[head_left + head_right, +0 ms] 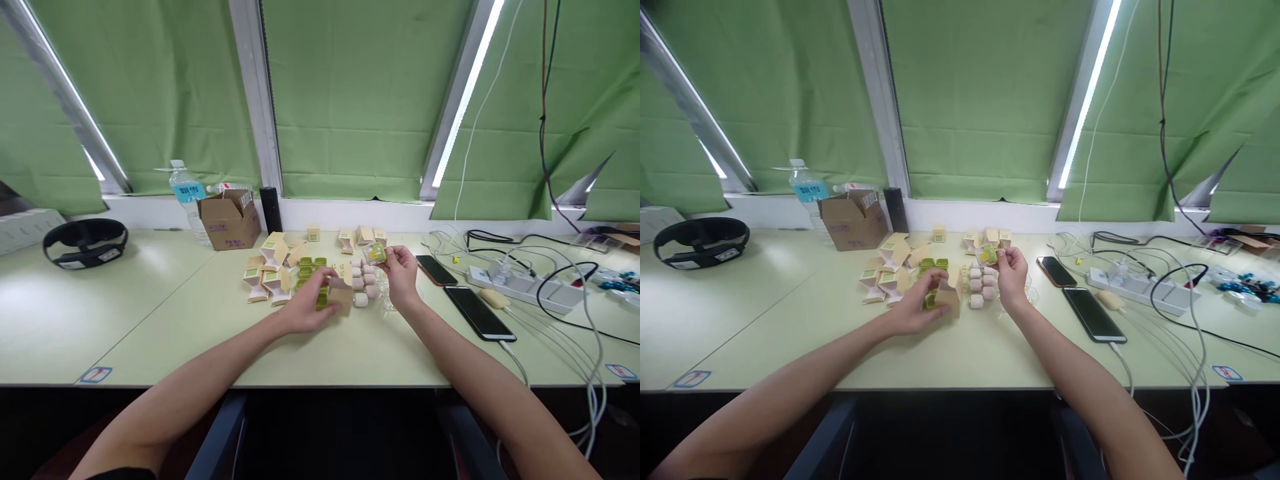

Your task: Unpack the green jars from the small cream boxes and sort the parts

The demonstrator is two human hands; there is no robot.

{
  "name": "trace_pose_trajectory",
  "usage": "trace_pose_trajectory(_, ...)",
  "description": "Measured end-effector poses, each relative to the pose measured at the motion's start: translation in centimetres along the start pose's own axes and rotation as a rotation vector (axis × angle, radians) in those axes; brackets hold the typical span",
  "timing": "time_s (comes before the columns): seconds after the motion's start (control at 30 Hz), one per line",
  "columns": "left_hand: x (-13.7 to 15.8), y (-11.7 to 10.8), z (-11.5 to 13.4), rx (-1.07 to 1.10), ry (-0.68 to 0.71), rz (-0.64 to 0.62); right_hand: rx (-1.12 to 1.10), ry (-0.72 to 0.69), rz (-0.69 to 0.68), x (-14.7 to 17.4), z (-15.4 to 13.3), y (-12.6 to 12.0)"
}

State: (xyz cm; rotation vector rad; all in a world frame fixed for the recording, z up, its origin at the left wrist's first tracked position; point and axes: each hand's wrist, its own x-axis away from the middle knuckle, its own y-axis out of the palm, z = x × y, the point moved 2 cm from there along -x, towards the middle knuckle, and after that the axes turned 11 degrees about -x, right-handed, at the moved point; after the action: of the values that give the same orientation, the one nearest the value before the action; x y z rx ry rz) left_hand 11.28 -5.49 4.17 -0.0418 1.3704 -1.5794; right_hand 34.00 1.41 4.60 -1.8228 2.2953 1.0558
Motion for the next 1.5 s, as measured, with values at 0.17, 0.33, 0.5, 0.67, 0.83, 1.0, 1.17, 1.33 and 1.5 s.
trace_pose_trajectory(0.17,0.7,1.0,1.9,0.114,0.229,-0.287,0.025,0.036,-0.026,0.4,0.7,0.1)
trace_pose_trajectory(0.33,0.6,0.8,1.6,0.059,0.29,-0.294,0.043,0.075,-0.063,1.3,0.9,0.5)
trace_pose_trajectory(0.5,0.3,0.1,0.9,0.102,0.213,-0.089,0.047,0.103,-0.114,1.9,0.9,0.8)
trace_pose_trajectory(0.67,0.0,0.4,0.0,-0.093,0.053,0.171,0.099,0.134,-0.185,2.6,1.0,1.2)
trace_pose_trajectory(0.83,-0.2,0.3,-0.7,-0.145,0.024,0.259,0.173,0.082,-0.292,3.1,0.6,1.5)
trace_pose_trajectory(1.0,0.4,-0.2,0.6,-0.079,0.368,0.108,0.451,-0.021,-0.493,3.4,0.5,1.6)
trace_pose_trajectory(1.17,1.1,0.1,3.1,-0.165,0.546,-0.039,0.801,-0.167,-0.724,3.7,0.6,1.8)
trace_pose_trajectory(1.33,0.9,-0.3,3.1,0.04,0.407,0.009,0.917,-0.289,-0.984,4.1,0.2,2.1)
trace_pose_trajectory(1.5,-0.1,-1.0,0.2,0.598,-0.028,0.256,0.971,-0.254,-1.103,4.4,0.0,2.2)
